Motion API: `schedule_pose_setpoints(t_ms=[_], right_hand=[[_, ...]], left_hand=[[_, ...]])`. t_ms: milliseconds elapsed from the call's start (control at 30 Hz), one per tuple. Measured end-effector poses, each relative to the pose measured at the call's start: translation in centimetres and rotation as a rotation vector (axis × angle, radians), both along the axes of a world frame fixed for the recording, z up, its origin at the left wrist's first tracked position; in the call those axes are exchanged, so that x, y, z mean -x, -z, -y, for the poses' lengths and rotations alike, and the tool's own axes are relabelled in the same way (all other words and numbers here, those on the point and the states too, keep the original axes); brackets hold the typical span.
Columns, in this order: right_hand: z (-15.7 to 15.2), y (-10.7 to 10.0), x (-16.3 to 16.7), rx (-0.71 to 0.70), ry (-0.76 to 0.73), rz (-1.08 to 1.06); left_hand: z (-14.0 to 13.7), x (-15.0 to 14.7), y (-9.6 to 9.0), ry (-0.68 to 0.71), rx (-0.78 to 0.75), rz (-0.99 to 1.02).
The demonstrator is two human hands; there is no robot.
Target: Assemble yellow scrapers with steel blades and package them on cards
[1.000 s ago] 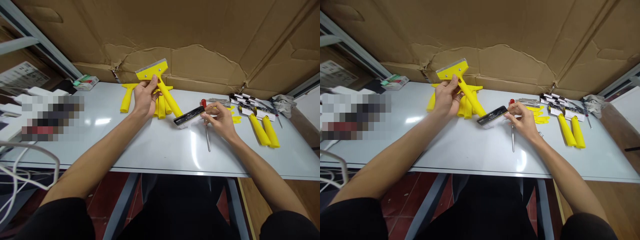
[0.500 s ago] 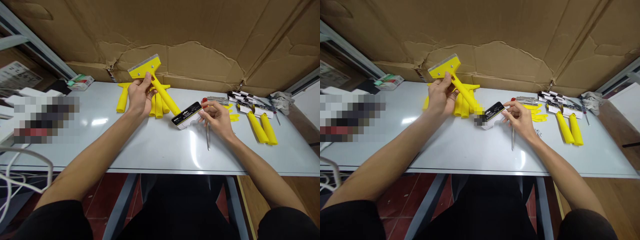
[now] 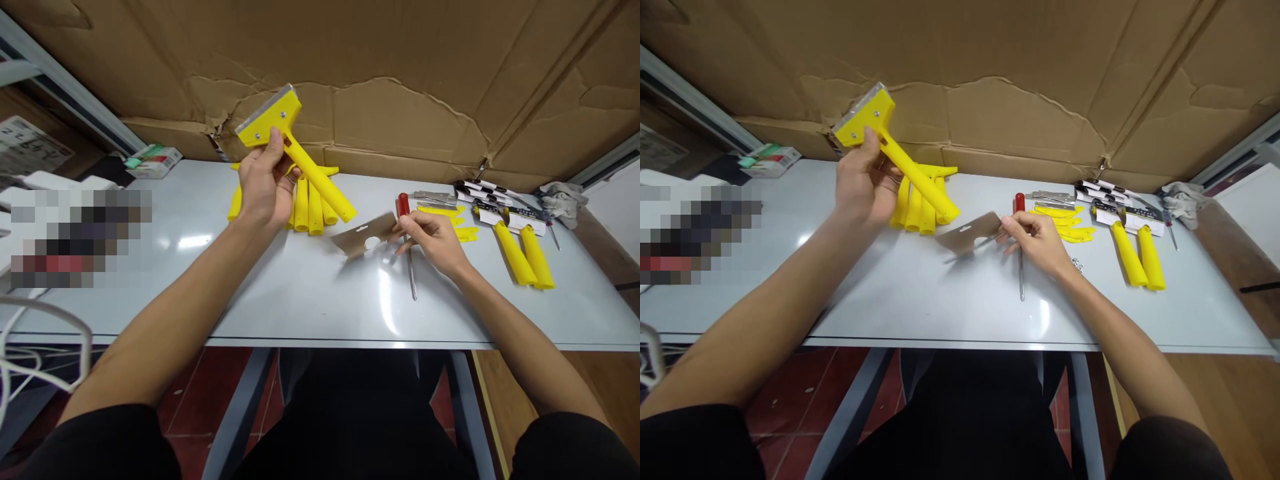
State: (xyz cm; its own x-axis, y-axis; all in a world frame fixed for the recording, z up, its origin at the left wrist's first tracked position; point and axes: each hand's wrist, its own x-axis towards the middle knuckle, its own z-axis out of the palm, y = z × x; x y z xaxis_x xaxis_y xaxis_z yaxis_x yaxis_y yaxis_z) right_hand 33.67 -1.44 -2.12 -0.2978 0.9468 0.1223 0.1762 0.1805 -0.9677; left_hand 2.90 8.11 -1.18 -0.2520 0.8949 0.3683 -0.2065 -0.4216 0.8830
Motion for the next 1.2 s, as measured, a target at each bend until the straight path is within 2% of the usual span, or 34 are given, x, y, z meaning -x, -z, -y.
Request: schedule_pose_setpoints(t_ms=[100,167,300,433,567,733,900,1067,1133,1200], right_hand=[[-0.1,0.1,-0.3,0.027,0.002,0.091],[-0.1,0.3,-0.3,0.082,-0.013,0.103],[0.0,0.2,-0.1,0.235,-0.011,-0.082],[0.3,-0.5,0.3,0.286,-0.015,-0.200],[0.4,-0.7,0.5,0.349,-0.016,-0.258],[0.5,-0.8,1.0,0.351,0.073,-0.366],[0.9,-1.5,1.1,0.272,0.045,-0.471],[1.0,-0.4,1.7,0.115,0.028,-0.385],[1.2,0.3,2.2,0.125,-0.008,-0.358],[1.5,0.6,2.7,0.218,-0.105,-0.342]], left_hand=[[-0.2,0.4,-0.3,0.022,0.017,0.139],[0.2,-0.1,-0.6,0.035,0.005,0.117],[2.3,-2.3,-0.8,0.041,0.000,0.019],[4.0,-4.5,-0.5,0.097,-0.020,-0.065],[4.6,-5.3,-0.2,0.148,-0.019,-0.063],[5.1,-5.6,-0.3,0.170,0.015,0.045],[5.9,-6.7,-0.1,0.162,0.030,0.052],[7.1,-7.7,-0.2,0.315,0.166,0.158],[7.8,-8.0,-0.3,0.357,0.217,0.161],[8.4,-8.4,-0.4,0.375,0.246,0.123]])
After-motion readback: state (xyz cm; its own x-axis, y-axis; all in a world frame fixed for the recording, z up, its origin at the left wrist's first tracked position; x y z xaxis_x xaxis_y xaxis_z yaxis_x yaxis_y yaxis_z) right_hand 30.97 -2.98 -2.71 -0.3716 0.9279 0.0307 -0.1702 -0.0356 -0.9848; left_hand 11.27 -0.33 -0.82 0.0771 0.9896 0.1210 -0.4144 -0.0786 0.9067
